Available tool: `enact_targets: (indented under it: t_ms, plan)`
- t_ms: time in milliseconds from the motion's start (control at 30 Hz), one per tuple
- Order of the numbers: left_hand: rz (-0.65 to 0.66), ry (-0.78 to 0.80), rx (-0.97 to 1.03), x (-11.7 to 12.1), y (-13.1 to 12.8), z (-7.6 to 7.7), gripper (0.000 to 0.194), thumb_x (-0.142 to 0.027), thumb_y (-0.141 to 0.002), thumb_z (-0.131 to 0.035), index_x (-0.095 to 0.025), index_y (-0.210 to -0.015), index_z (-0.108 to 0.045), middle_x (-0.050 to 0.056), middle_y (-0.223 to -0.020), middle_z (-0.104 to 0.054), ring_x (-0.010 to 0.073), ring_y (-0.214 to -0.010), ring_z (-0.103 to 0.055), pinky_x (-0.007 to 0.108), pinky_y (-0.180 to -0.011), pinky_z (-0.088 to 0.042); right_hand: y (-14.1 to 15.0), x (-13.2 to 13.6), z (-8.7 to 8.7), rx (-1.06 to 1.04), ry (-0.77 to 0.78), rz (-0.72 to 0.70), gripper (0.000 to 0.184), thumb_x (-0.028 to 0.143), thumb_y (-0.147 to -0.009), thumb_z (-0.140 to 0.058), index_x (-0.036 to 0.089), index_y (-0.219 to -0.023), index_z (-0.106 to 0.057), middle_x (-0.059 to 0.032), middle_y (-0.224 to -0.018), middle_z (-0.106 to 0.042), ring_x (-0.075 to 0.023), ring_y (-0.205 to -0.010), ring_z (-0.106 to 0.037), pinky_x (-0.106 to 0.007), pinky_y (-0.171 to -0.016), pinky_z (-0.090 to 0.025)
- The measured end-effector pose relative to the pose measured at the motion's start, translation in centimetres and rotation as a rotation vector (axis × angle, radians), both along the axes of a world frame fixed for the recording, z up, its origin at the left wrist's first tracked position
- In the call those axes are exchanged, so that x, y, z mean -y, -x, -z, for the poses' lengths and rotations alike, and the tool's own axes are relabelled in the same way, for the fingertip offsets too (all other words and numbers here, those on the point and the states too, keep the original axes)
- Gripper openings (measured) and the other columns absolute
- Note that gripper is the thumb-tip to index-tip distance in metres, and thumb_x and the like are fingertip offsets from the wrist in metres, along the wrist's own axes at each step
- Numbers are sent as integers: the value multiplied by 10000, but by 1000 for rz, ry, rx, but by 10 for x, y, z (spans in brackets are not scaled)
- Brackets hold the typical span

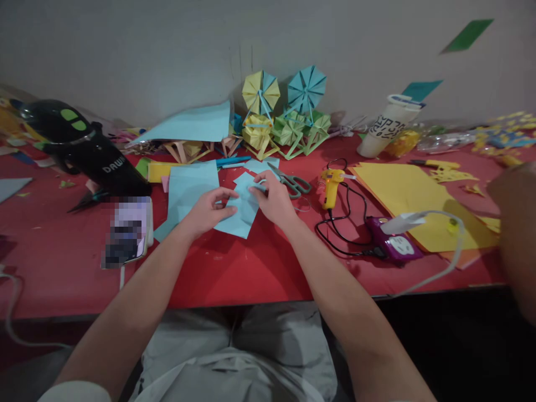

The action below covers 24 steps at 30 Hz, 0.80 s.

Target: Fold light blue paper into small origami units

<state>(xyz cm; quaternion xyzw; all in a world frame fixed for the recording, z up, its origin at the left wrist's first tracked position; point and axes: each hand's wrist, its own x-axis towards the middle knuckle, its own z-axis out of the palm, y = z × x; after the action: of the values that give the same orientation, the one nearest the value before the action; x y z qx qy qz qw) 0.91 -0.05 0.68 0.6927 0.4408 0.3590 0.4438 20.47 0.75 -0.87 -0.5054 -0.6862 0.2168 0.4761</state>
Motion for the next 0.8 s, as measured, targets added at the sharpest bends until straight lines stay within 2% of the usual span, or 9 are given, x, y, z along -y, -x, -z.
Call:
enact_targets:
  t_ms: [67, 167, 333, 500, 600, 667, 800]
  plan:
    - [-11, 24, 5, -1, 0, 3, 280, -208, -724, -652, -164, -1000, -640, 91, -1114, -645, 197, -1026, -580, 344, -876, -452, 1, 0, 1, 15, -50, -8, 105, 270, -842, -612, 222, -854, -519, 28, -678, -530, -124, -593, -458, -287, -608, -379]
    - [-53, 30, 2, -2, 0, 5, 292, -190, -717, -644, -161, -1008, -650, 85, -1085, -656, 189, -988, -594, 346, -876, -459, 0, -2, 1, 50, -128, -34, 161, 297, -814, -651, 209, -742, -537, -29, -813, -570, -159, -741, -538, -296, -657, -427]
    - [-73, -30, -8, -1, 0, 3, 280, -152, -713, -622, -178, -988, -660, 69, -1068, -670, 181, -956, -606, 334, -871, -455, -5, -1, -5, 125, -103, 35, 341, 435, -835, -640, 193, -618, -537, -16, -692, -500, -142, -647, -455, -316, -649, -384]
    - [-8, -69, 9, -2, 0, 3, 229, -123, -717, -592, -188, -935, -621, 44, -979, -662, 158, -875, -592, 310, -811, -446, -2, 6, -16, 53, 48, -133, 426, 511, -853, -590, 198, -610, -433, 42, -587, -334, -107, -581, -308, -283, -560, -271]
    - [-4, -49, 53, -3, -1, 5, 148, -101, -714, -582, -194, -822, -539, 3, -816, -602, 125, -740, -548, 277, -719, -427, 3, 9, -20, 24, 63, -192, 391, 518, -815, -632, 199, -671, -460, 40, -630, -373, -107, -608, -325, -272, -570, -276]
    - [-28, -9, 86, -3, -1, 5, 155, -98, -722, -577, -203, -790, -486, -27, -727, -545, 107, -651, -500, 257, -653, -400, 6, 11, -19, 23, 72, -218, 420, 525, -813, -633, 201, -644, -425, 37, -630, -374, -109, -611, -327, -274, -577, -283]
    - [-92, 109, 172, -3, -4, 5, 146, -156, -777, -583, -210, -886, -503, -35, -692, -557, 101, -580, -471, 247, -593, -370, 8, 11, -13, 46, 17, -244, 418, 484, -867, -590, 196, -605, -440, 18, -645, -415, -122, -614, -379, -288, -603, -326]
